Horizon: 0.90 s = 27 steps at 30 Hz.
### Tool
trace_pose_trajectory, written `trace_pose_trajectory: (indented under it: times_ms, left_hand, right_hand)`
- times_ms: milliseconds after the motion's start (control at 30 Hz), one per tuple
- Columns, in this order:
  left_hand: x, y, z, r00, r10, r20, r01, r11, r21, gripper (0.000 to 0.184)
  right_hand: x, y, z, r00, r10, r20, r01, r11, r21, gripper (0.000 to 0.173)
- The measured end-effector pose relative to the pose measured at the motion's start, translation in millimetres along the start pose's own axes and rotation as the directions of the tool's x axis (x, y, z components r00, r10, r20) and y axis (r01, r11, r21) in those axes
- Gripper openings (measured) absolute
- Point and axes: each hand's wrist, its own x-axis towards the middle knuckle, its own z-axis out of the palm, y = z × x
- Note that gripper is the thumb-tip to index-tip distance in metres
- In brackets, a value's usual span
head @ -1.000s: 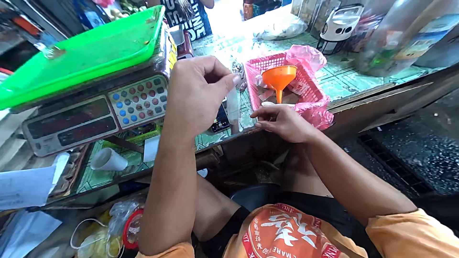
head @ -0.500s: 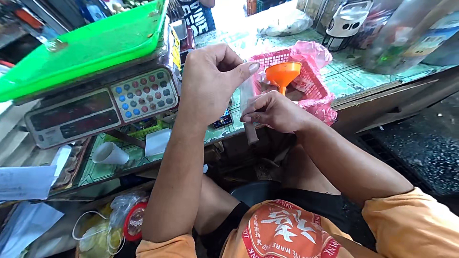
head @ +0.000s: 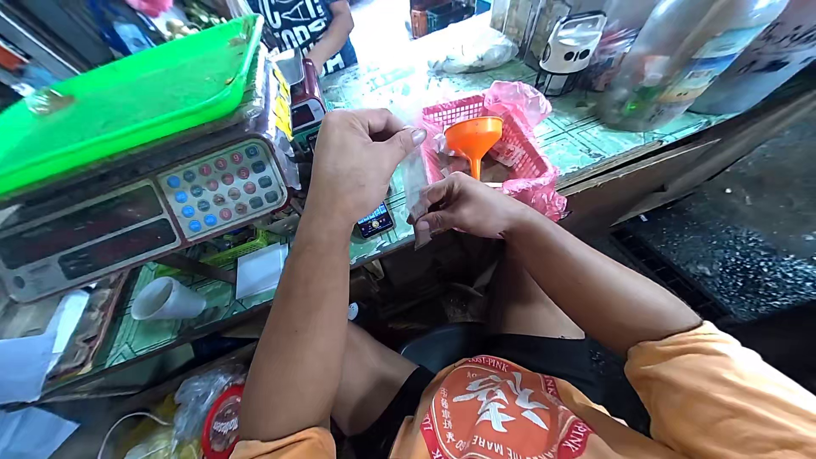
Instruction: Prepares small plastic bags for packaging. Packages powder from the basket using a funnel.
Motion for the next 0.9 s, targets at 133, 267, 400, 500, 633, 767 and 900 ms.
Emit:
trace_pose_trajectory:
  times_ms: [133,267,400,500,633,767,900]
  left_hand:
    - [2,5,-6,0.999,0.034,-0.029,-0.034,0.999,0.011,0.009]
    - [1,8,-14,0.998,0.045,-0.040,-0.044,0.999,0.019,0.011]
    - [-1,13,-21,0.998,0.061,0.019,-0.061,0.998,-0.003,0.010]
    - [-1,10,-26,0.985,0.138,0.107,-0.115,0.973,-0.198,0.011]
    - [-5,11,-22,0.985,0.137,0.102,-0.131,0.989,-0.063,0.010]
    - [-2,14,-17,0.984,0.150,0.097,-0.149,0.989,-0.025,0.013]
    - [7,9,-13,0.989,0.126,0.081,-0.122,0.991,-0.054,0.005]
  right_hand:
    - [-11,13,12,0.999,0.045,0.021,-0.045,0.999,0.001,0.006]
    - [-17,33,21,0.996,0.073,0.050,-0.074,0.997,0.012,0.008]
    - [-23,37,14,0.980,0.193,0.056,-0.181,0.969,-0.170,0.009]
    - [-27,29,1,0.967,0.255,0.026,-0.242,0.941,-0.238,0.024]
    - [-30,14,-12,0.997,0.067,-0.044,-0.068,0.997,-0.030,0.042]
    - [-20,12,-1,0.995,-0.096,-0.015,0.096,0.941,0.324,0.058]
    - [-18,24,17,0.995,-0.098,0.023,0.073,0.858,0.508,0.024]
